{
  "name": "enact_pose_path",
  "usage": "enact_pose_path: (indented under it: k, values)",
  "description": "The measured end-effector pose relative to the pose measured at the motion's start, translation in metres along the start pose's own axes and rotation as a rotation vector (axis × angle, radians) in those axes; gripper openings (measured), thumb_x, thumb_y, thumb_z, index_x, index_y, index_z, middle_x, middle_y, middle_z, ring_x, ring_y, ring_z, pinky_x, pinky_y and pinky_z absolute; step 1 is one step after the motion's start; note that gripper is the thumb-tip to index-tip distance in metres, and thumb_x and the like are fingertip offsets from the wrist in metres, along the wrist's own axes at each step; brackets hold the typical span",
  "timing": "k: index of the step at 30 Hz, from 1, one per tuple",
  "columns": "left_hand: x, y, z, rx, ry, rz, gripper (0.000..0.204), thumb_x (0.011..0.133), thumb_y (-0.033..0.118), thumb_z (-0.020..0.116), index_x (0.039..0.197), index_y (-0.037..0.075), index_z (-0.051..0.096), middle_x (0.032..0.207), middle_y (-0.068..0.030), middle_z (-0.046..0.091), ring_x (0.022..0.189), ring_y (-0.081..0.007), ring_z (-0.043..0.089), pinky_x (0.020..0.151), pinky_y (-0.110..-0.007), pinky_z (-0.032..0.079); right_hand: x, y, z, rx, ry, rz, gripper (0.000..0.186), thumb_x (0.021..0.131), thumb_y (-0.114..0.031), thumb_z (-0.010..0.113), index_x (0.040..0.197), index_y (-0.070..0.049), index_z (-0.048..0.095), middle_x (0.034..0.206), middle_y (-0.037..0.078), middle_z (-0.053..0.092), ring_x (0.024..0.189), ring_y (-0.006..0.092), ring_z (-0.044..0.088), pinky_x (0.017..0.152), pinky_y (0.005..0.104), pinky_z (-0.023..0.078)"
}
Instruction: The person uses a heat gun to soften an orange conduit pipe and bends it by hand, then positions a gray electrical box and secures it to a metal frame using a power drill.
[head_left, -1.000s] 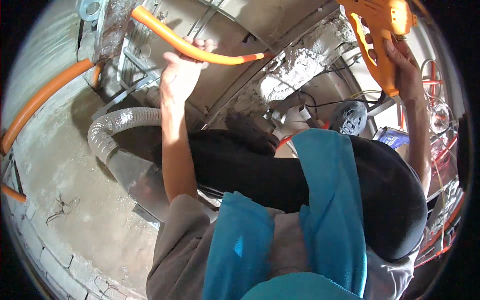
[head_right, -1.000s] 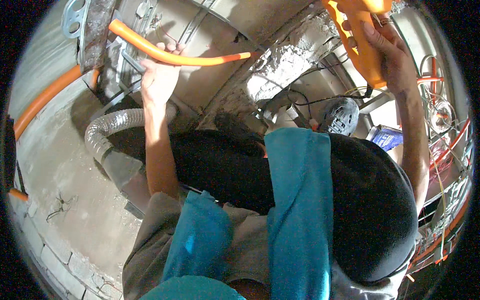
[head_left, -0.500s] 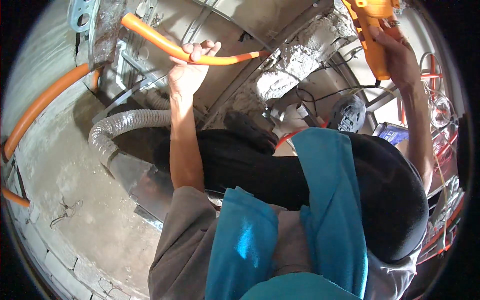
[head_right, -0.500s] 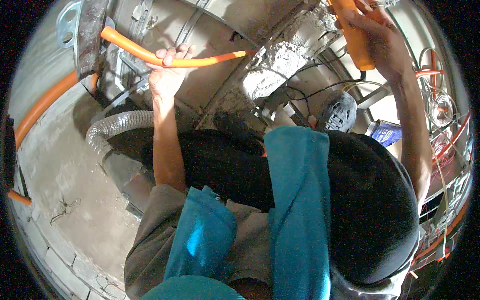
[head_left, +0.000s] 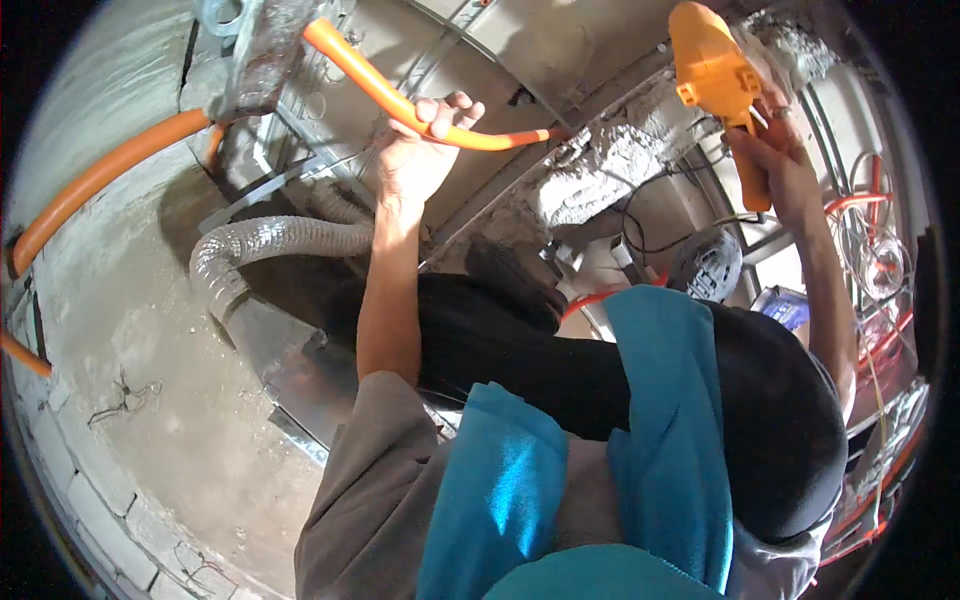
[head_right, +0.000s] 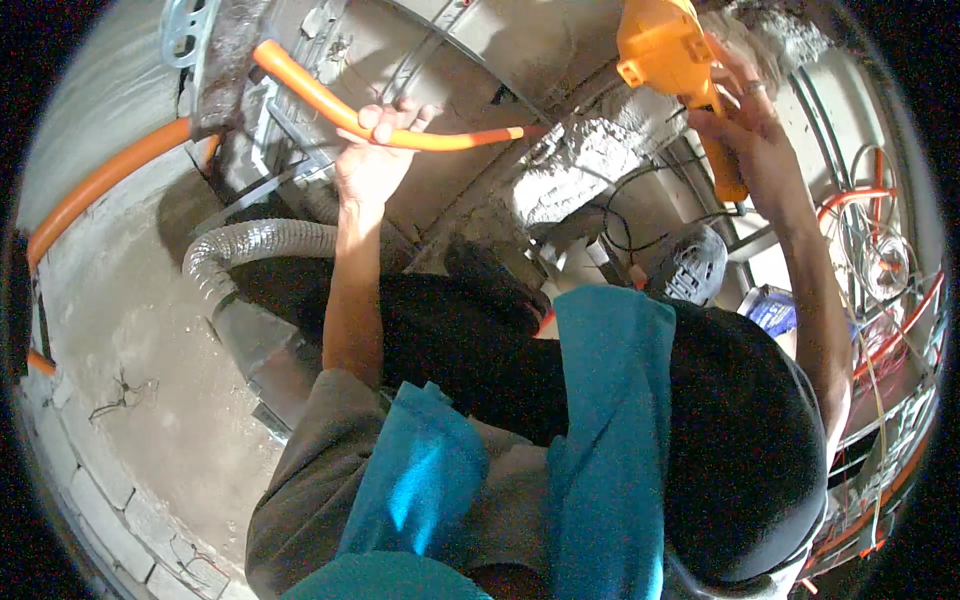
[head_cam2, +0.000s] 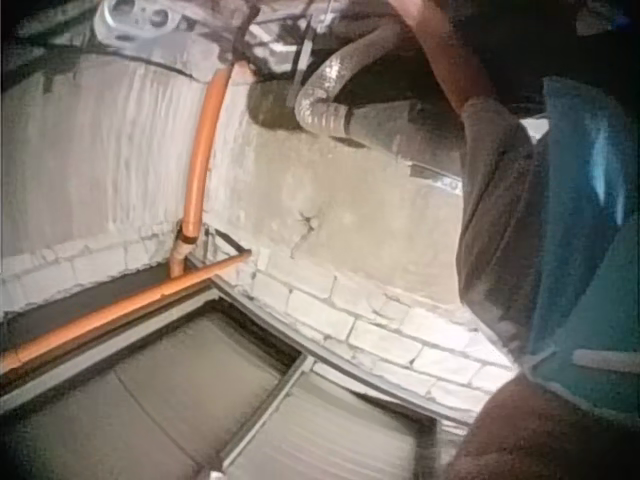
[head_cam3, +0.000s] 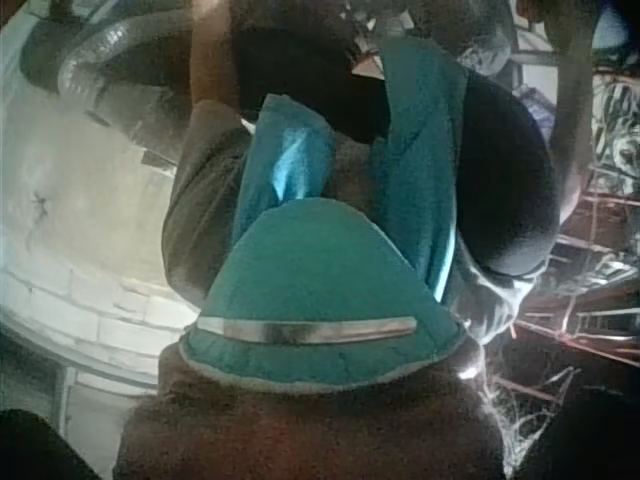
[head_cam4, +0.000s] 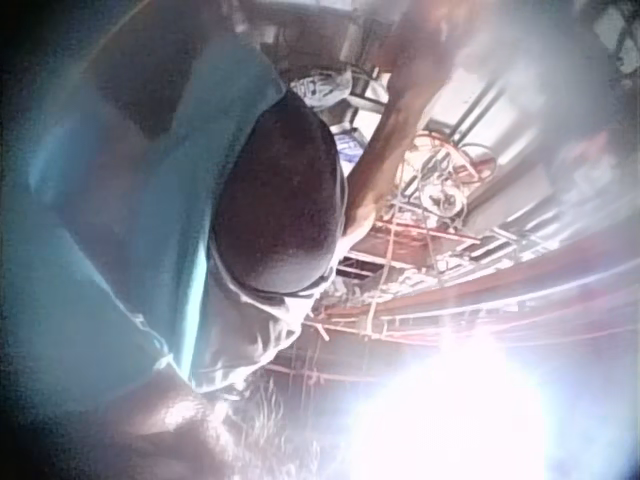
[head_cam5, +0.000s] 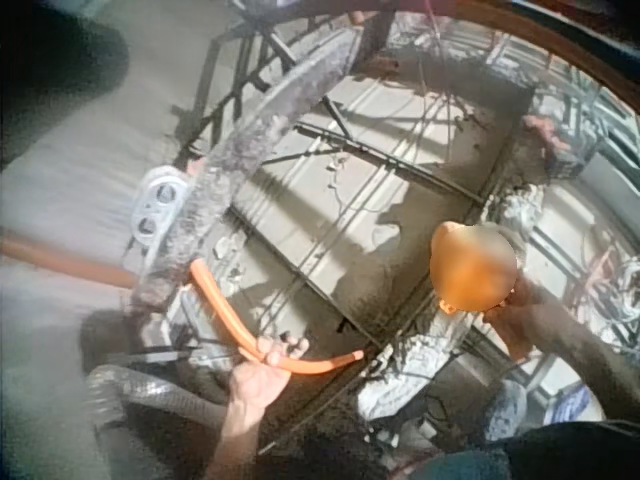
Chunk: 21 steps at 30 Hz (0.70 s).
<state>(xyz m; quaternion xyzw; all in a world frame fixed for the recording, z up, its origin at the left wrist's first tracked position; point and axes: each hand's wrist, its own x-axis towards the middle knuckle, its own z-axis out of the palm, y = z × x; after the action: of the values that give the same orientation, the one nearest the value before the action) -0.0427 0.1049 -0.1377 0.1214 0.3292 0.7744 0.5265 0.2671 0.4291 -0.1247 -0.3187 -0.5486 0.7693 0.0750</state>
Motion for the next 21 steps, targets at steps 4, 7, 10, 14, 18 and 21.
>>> enact_pose_path:
  k: [4, 7, 10, 14, 18, 21]
  values:
    - [-0.003, -0.003, -0.001, -0.001, 0.045, 0.005, 0.04, 0.091, 0.05, 0.071, 0.094, 0.011, 0.067, 0.086, -0.0025, 0.063, 0.124, -0.0273, 0.053, 0.118, -0.052, 0.033, 0.001, 0.007, -0.002, -0.027, 0.024, 0.028, 0.073, 0.093, -0.001, 0.066, 0.158, -0.009, 0.034, 0.149, 0.007, 0.052, 0.133, 0.0162, 0.053, 0.109, 0.0308, 0.043]
    - [-0.002, -0.003, 0.001, 0.039, 0.021, 0.028, 0.042, 0.092, 0.05, 0.071, 0.095, 0.009, 0.065, 0.091, -0.0029, 0.062, 0.126, -0.0283, 0.051, 0.117, -0.052, 0.033, 0.006, 0.019, -0.016, -0.047, -0.034, 0.057, 0.078, 0.093, 0.003, 0.064, 0.161, -0.016, 0.031, 0.143, 0.004, 0.053, 0.124, 0.0149, 0.054, 0.103, 0.0287, 0.044]
    - [-0.005, -0.003, 0.002, 0.099, 0.053, 0.06, 0.04, 0.092, 0.047, 0.071, 0.096, 0.008, 0.064, 0.094, -0.0032, 0.06, 0.126, -0.0272, 0.05, 0.117, -0.051, 0.032, 0.012, 0.028, -0.02, -0.089, -0.051, -0.022, 0.083, 0.093, 0.004, 0.066, 0.163, -0.023, 0.029, 0.148, 0.003, 0.05, 0.127, 0.0165, 0.053, 0.105, 0.0302, 0.044]
    - [-0.004, -0.005, 0.005, 0.086, 0.012, 0.064, 0.038, 0.093, 0.044, 0.07, 0.095, 0.007, 0.062, 0.096, -0.0045, 0.057, 0.119, -0.0269, 0.051, 0.116, -0.051, 0.032, 0.024, 0.056, -0.027, -0.083, -0.02, -0.196, 0.086, 0.085, 0.011, 0.062, 0.162, -0.011, 0.03, 0.154, 0.01, 0.046, 0.133, 0.0195, 0.05, 0.109, 0.0338, 0.044]
    - [-0.003, -0.004, 0.002, 0.11, 0.015, 0.027, 0.04, 0.094, 0.051, 0.066, 0.093, 0.012, 0.057, 0.094, -0.0014, 0.059, 0.132, -0.031, 0.047, 0.122, -0.054, 0.028, 0.037, 0.08, -0.05, -0.347, -0.057, -0.294, 0.084, 0.086, 0.014, 0.055, 0.162, -0.007, 0.025, 0.161, 0.015, 0.038, 0.144, 0.0226, 0.043, 0.116, 0.0351, 0.038]
    - [-0.009, 0.0, -0.011, 0.077, 0.04, -0.023, 0.052, 0.092, 0.056, 0.065, 0.108, 0.007, 0.058, 0.107, -0.0046, 0.06, 0.138, -0.0358, 0.044, 0.124, -0.056, 0.027, 0.045, 0.083, -0.043, -0.512, -0.005, -0.355, 0.082, 0.085, 0.016, 0.057, 0.16, -0.009, 0.033, 0.164, 0.015, 0.035, 0.146, 0.0258, 0.041, 0.117, 0.036, 0.037]
